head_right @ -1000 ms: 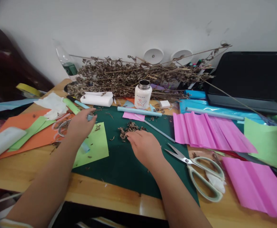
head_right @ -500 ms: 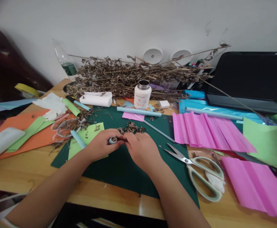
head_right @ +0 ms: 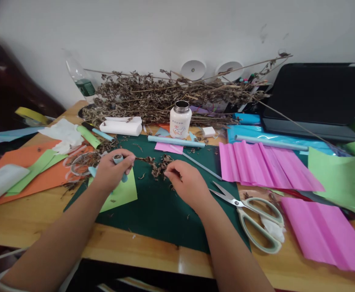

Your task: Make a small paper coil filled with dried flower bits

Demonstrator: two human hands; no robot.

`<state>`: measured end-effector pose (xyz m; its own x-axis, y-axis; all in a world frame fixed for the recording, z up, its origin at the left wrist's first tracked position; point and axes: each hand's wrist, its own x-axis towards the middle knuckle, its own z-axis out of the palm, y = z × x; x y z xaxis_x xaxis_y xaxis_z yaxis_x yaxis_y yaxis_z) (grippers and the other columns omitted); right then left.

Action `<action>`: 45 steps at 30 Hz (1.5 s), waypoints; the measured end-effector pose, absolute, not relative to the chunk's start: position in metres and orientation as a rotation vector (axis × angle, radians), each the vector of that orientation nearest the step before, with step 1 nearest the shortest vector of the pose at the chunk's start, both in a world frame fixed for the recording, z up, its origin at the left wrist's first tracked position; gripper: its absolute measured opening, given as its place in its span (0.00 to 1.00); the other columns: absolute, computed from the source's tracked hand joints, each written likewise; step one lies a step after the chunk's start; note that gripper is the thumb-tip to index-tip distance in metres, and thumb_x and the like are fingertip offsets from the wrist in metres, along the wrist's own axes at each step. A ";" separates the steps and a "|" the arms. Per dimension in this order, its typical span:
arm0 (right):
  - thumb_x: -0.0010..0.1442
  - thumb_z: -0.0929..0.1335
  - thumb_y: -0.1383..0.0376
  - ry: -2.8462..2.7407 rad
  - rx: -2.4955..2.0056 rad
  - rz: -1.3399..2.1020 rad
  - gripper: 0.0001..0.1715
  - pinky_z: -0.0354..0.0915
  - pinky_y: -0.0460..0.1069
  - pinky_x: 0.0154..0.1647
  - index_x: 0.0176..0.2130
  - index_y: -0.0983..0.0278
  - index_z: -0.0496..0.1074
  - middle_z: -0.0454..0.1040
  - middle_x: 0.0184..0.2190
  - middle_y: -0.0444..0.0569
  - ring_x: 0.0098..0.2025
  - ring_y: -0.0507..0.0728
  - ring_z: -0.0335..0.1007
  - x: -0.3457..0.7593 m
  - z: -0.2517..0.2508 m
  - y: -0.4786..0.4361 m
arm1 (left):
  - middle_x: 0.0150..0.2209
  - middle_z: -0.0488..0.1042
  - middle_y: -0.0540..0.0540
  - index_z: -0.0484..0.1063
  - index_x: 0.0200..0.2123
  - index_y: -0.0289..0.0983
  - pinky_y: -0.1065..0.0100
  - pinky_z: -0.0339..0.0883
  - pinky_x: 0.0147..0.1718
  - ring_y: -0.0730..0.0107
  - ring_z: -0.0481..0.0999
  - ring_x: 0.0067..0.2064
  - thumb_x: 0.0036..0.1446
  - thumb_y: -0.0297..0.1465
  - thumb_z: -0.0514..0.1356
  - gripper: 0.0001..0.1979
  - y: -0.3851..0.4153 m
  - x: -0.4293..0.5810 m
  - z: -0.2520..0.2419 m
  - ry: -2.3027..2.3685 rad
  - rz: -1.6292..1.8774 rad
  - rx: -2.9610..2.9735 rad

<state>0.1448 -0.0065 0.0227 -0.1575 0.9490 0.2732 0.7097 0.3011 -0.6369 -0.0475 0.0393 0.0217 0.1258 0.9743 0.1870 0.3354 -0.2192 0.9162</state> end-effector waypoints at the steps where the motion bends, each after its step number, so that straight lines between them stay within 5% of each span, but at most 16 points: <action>1: 0.51 0.62 0.68 -1.901 -1.465 0.489 0.03 0.57 0.44 0.23 0.27 0.62 0.63 0.65 0.22 0.42 0.23 0.50 0.60 0.146 0.023 -0.006 | 0.17 0.61 0.53 0.64 0.24 0.35 0.75 0.54 0.17 0.79 0.59 0.17 0.48 0.33 0.53 0.07 0.039 -0.047 0.022 1.294 1.079 1.685; 11: 0.55 0.55 0.72 -1.943 -1.229 0.312 0.15 0.60 0.47 0.32 0.40 0.65 0.65 0.64 0.30 0.49 0.32 0.52 0.61 0.142 0.023 -0.011 | 0.22 0.67 0.51 0.66 0.21 0.34 0.74 0.58 0.28 0.75 0.65 0.26 0.49 0.31 0.52 0.09 0.023 -0.029 0.027 1.070 0.860 2.098; 15: 0.54 0.58 0.64 -2.132 -1.250 0.231 0.17 0.59 0.52 0.38 0.43 0.68 0.63 0.63 0.35 0.54 0.38 0.56 0.58 0.137 0.023 -0.013 | 0.22 0.66 0.50 0.66 0.22 0.33 0.74 0.58 0.27 0.76 0.65 0.26 0.49 0.30 0.53 0.08 0.022 -0.027 0.023 1.001 0.861 2.123; 21: 0.57 0.55 0.62 -2.514 -1.252 -0.075 0.18 0.55 0.50 0.31 0.24 0.66 0.66 0.64 0.23 0.49 0.28 0.55 0.56 0.131 0.020 -0.010 | 0.22 0.67 0.50 0.67 0.22 0.34 0.74 0.57 0.28 0.75 0.65 0.26 0.49 0.28 0.53 0.07 0.015 -0.024 0.025 0.876 0.764 2.168; 25: 0.57 0.55 0.63 -2.555 -1.267 -0.110 0.19 0.52 0.49 0.29 0.21 0.65 0.65 0.63 0.21 0.48 0.26 0.53 0.56 0.138 0.021 -0.005 | 0.18 0.64 0.52 0.64 0.20 0.35 0.74 0.56 0.22 0.77 0.63 0.22 0.47 0.28 0.53 0.06 0.017 -0.030 0.025 1.063 0.953 1.932; 28: 0.57 0.55 0.64 -2.460 -1.364 0.029 0.19 0.51 0.48 0.27 0.21 0.66 0.65 0.62 0.21 0.49 0.25 0.53 0.55 0.149 0.022 -0.001 | 0.14 0.58 0.55 0.62 0.22 0.36 0.76 0.50 0.14 0.80 0.56 0.15 0.48 0.31 0.52 0.06 0.030 -0.042 0.025 1.152 1.313 1.480; 32: 0.53 0.60 0.61 -1.994 -1.319 0.606 0.15 0.48 0.47 0.25 0.19 0.65 0.63 0.60 0.20 0.45 0.24 0.51 0.53 0.156 0.020 -0.001 | 0.15 0.58 0.55 0.62 0.22 0.36 0.75 0.50 0.14 0.80 0.56 0.15 0.46 0.34 0.55 0.08 0.047 -0.054 0.025 1.216 1.445 1.430; 41: 0.57 0.52 0.55 -1.254 -1.023 1.132 0.20 0.44 0.44 0.15 0.20 0.62 0.54 0.49 0.13 0.37 0.14 0.47 0.42 0.133 0.009 -0.006 | 0.14 0.57 0.52 0.61 0.16 0.37 0.71 0.46 0.19 0.73 0.56 0.19 0.46 0.41 0.55 0.15 0.064 -0.079 0.025 1.842 1.101 1.980; 45: 0.57 0.53 0.56 -1.011 -0.906 1.338 0.18 0.43 0.43 0.13 0.20 0.62 0.52 0.47 0.12 0.35 0.12 0.45 0.39 0.127 0.014 -0.005 | 0.24 0.67 0.48 0.67 0.26 0.36 0.72 0.51 0.24 0.69 0.63 0.26 0.50 0.38 0.52 0.12 0.054 -0.066 0.028 1.666 0.936 2.351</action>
